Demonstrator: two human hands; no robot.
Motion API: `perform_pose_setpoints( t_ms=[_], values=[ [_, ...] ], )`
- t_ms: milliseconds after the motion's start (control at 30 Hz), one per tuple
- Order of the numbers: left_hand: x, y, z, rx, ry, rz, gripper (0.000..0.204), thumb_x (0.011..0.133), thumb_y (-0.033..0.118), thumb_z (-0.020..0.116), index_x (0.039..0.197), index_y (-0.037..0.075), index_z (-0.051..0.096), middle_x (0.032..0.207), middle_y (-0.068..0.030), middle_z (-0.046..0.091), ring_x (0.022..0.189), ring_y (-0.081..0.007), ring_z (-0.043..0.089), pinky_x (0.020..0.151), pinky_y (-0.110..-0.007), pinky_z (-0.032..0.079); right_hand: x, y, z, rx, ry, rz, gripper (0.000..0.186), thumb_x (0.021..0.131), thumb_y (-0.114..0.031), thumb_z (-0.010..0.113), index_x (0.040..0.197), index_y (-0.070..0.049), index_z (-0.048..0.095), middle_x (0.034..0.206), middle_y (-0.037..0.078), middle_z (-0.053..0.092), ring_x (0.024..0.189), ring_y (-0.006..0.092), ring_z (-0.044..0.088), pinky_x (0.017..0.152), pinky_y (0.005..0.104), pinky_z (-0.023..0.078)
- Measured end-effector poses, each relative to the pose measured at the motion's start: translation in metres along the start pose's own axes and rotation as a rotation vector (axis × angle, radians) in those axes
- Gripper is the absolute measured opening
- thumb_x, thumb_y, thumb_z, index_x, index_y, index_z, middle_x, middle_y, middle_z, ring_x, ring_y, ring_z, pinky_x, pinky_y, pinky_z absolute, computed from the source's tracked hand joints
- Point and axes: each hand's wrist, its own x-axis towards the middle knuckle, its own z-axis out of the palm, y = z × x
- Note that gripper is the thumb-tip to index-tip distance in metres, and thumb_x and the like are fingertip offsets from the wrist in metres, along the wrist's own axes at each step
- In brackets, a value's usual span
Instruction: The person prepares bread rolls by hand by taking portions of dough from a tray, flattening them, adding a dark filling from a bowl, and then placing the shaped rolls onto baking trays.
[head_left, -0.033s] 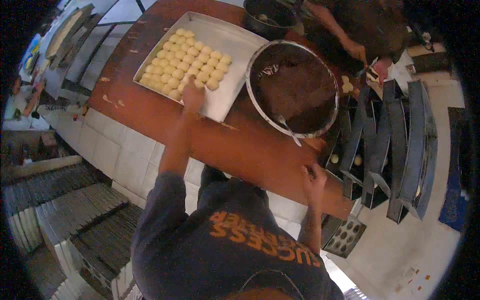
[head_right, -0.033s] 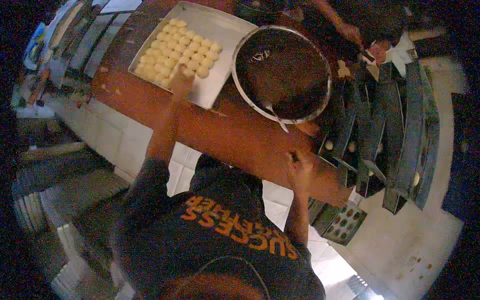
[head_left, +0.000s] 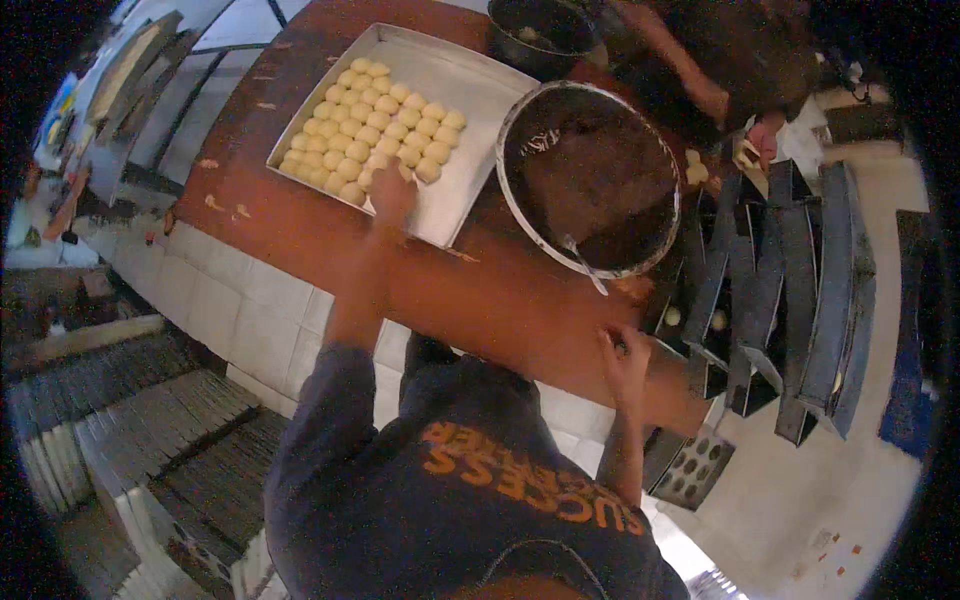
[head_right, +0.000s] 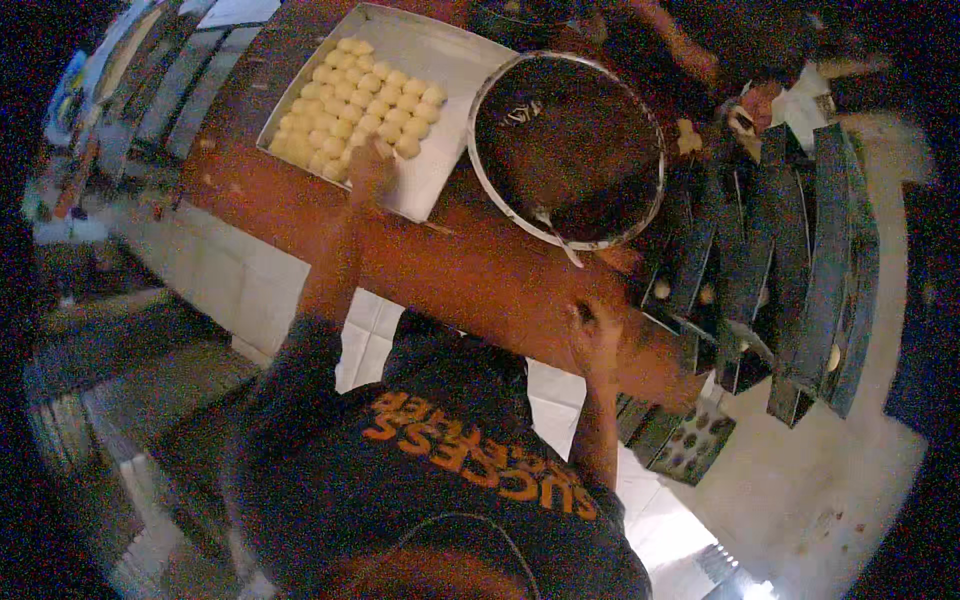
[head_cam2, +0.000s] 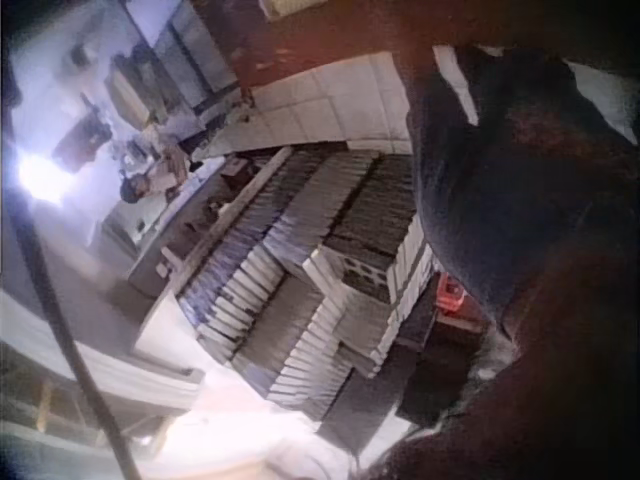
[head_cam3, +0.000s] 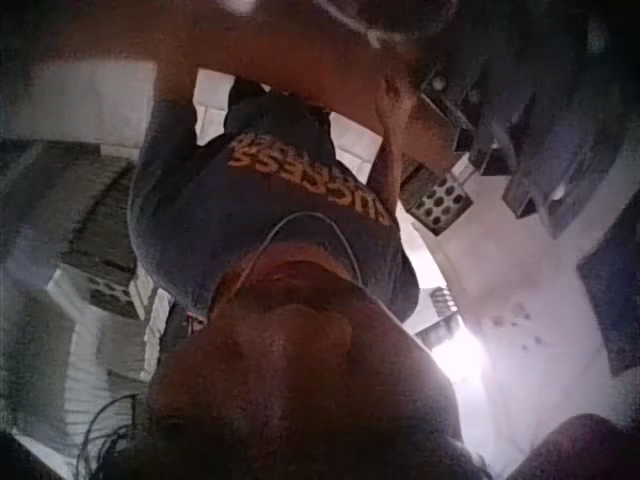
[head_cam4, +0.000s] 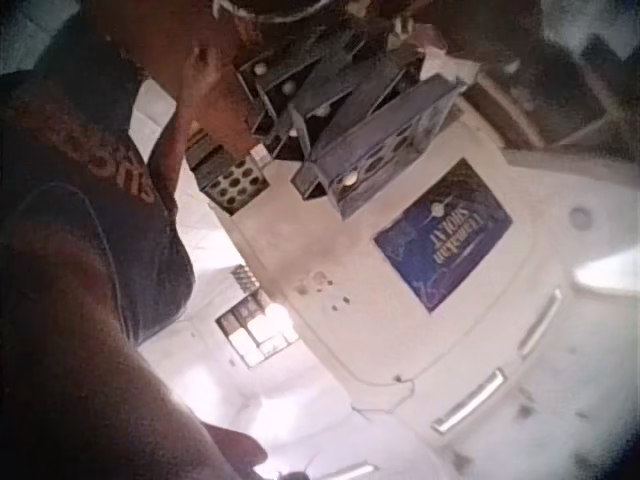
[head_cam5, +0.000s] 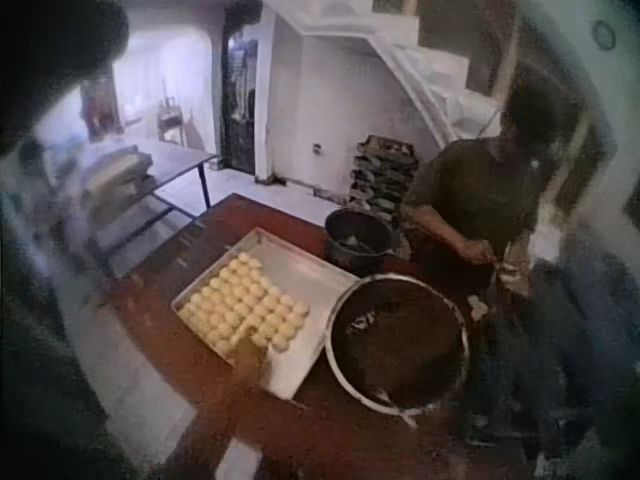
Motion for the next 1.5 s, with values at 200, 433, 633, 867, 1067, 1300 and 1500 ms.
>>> perform_pose_setpoints(
  t_ms=[200, 433, 633, 867, 1067, 1300, 1500],
  values=[
    [0.011, -0.052, -0.023, -0.008, -0.305, 0.117, 0.028, 0.072, 0.018, 0.056, 0.096, 0.003, 0.053, 0.08, -0.0144, 0.059, 0.075, -0.0313, 0.058, 0.065, -0.042, 0.047, 0.069, -0.037, 0.017, -0.026, 0.044, 0.004, 0.022, 0.077, -0.008, 0.058, 0.098, -0.001, 0.057, 0.086, 0.017, 0.06, 0.077, 0.0276, 0.06, 0.067, 0.034, 0.047],
    [-0.033, -0.026, -0.089, -1.16, -1.111, -0.286, 0.025, 0.08, 0.025, 0.052, 0.096, 0.005, 0.052, 0.09, -0.0069, 0.056, 0.068, -0.0146, 0.052, 0.048, -0.026, 0.041, 0.124, 0.008, 0.058, -0.599, -0.066, -0.064, 0.028, 0.073, -0.027, 0.058, 0.087, -0.003, 0.06, 0.082, 0.018, 0.06, 0.071, 0.0361, 0.057, 0.064, 0.0455, 0.047],
    [-0.108, 0.014, -0.089, -1.605, -0.859, -0.582, 0.034, 0.08, 0.015, 0.052, 0.111, 0.009, 0.04, 0.095, -0.0064, 0.053, 0.081, -0.0155, 0.053, 0.053, -0.024, 0.043, 0.152, -0.008, 0.069, -0.714, -0.417, 0.068, 0.023, 0.069, -0.019, 0.06, 0.084, -0.003, 0.061, 0.086, 0.017, 0.059, 0.085, 0.0333, 0.057, 0.074, 0.0441, 0.046],
    [-0.193, 0.03, -0.054, -0.487, -0.523, 0.28, 0.035, 0.069, 0.001, 0.057, 0.102, 0.006, 0.049, 0.094, -0.0114, 0.056, 0.093, -0.0309, 0.052, 0.065, -0.033, 0.047, 0.175, 0.037, -0.019, -0.632, -0.342, -0.133, 0.024, 0.071, -0.005, 0.051, 0.095, -0.004, 0.055, 0.086, 0.021, 0.059, 0.081, 0.0371, 0.059, 0.07, 0.0454, 0.048],
    [-0.237, -0.007, 0.022, -0.053, -0.184, 0.366, 0.036, 0.063, 0.008, 0.062, 0.097, 0.003, 0.054, 0.093, -0.0157, 0.055, 0.081, -0.0327, 0.051, 0.073, -0.041, 0.043, 0.189, 0.061, 0.004, -0.801, -0.661, -0.26, 0.023, 0.07, -0.003, 0.052, 0.093, 0.001, 0.057, 0.088, 0.021, 0.059, 0.085, 0.0373, 0.057, 0.07, 0.0446, 0.047],
    [-0.234, 0.023, 0.007, 0.02, -0.483, 0.39, 0.034, 0.065, 0.008, 0.061, 0.098, 0.003, 0.054, 0.095, -0.0161, 0.056, 0.087, -0.0346, 0.051, 0.076, -0.041, 0.043, 0.203, 0.069, 0.055, -0.714, -0.721, -0.166, 0.018, 0.065, -0.002, 0.052, 0.081, 0.004, 0.059, 0.082, 0.021, 0.059, 0.082, 0.0371, 0.058, 0.067, 0.0444, 0.048],
    [-0.221, 0.019, 0.006, -0.067, -0.536, 0.441, 0.023, 0.07, 0.012, 0.059, 0.092, 0.004, 0.058, 0.091, -0.0145, 0.059, 0.086, -0.0348, 0.053, 0.073, -0.04, 0.045, 0.207, 0.081, 0.065, -0.585, -0.828, -0.284, 0.014, 0.066, -0.004, 0.053, 0.076, 0.003, 0.059, 0.079, 0.02, 0.06, 0.074, 0.0369, 0.058, 0.062, 0.0428, 0.047]
  ],
)
